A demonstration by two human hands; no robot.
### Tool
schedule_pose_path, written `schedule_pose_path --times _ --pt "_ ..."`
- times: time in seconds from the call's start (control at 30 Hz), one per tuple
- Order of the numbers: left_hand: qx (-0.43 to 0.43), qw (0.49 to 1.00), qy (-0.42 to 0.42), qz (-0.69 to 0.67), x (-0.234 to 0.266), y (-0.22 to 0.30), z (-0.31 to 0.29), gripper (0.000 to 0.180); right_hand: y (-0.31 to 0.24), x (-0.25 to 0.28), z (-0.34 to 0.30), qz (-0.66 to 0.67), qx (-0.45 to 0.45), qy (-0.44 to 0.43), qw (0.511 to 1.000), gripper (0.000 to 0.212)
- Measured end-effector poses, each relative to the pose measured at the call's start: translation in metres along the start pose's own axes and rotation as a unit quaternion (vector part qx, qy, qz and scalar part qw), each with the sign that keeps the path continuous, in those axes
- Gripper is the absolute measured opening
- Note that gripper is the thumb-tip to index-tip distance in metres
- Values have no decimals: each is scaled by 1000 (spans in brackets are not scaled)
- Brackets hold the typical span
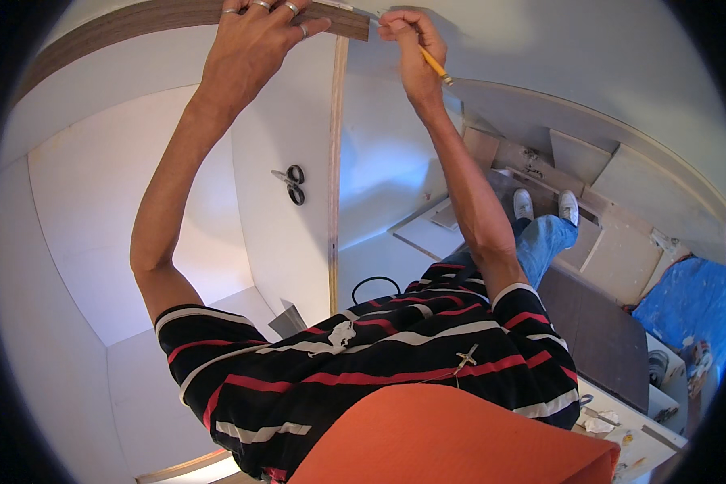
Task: The person uses scissors to cut a thin strip of wood or wood-veneer material, repeatedly measures it against a curved wall, and marks it with a pencil. The person then cuts the strip again and repositions it along the wall.
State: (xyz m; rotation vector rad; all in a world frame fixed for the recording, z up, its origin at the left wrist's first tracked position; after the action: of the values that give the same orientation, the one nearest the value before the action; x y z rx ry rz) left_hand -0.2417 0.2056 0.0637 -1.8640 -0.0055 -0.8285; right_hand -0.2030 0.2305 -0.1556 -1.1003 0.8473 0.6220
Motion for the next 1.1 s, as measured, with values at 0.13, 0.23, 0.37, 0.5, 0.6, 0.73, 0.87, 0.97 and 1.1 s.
schedule_pose_path --times 0.13,0.23,0.37,0.5,0.6,0.73,0.87,0.97,1.1 --pt "-3 1000 1 -2 2 0 1 27 9 -10 10 134 -30 23 990 15" --pt "-2 1000 11 -6 3 0 1 27 19 -12 10 73 -49 -8 996 14" --pt "1 1000 11 -9 2 0 0 27 25 -10 7 60 -44 5 997 16" --pt "7 1000 1 -10 0 0 0 28 27 -15 6 62 -62 32 996 20" --pt "10 1000 -6 -1 -2 1 0 28 25 -20 7 58 -60 47 995 21" --pt "16 1000 -23 6 -2 1 -1 30 24 -24 7 82 -62 58 993 21" --pt "13 999 -44 13 -4 1 0 31 27 -26 6 72 -67 56 994 21" --pt "23 998 -53 21 -5 1 -1 31 32 -26 3 54 -84 61 993 21" --pt "16 999 -36 20 -4 2 -2 31 38 -27 -1 30 -106 62 992 22"
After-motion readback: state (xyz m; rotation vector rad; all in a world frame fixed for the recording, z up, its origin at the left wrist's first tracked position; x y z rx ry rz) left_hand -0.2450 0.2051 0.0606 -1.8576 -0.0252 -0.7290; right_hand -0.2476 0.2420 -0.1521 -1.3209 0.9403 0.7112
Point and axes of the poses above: each hand's wrist, its own z-axis towards the middle knuckle, its own x-axis out of the back of the hand, y = z × x, the point moved 5 cm from there along z, towards the middle knuckle, and after that the axes turned 10 degrees about x, right-handed, at the moved point
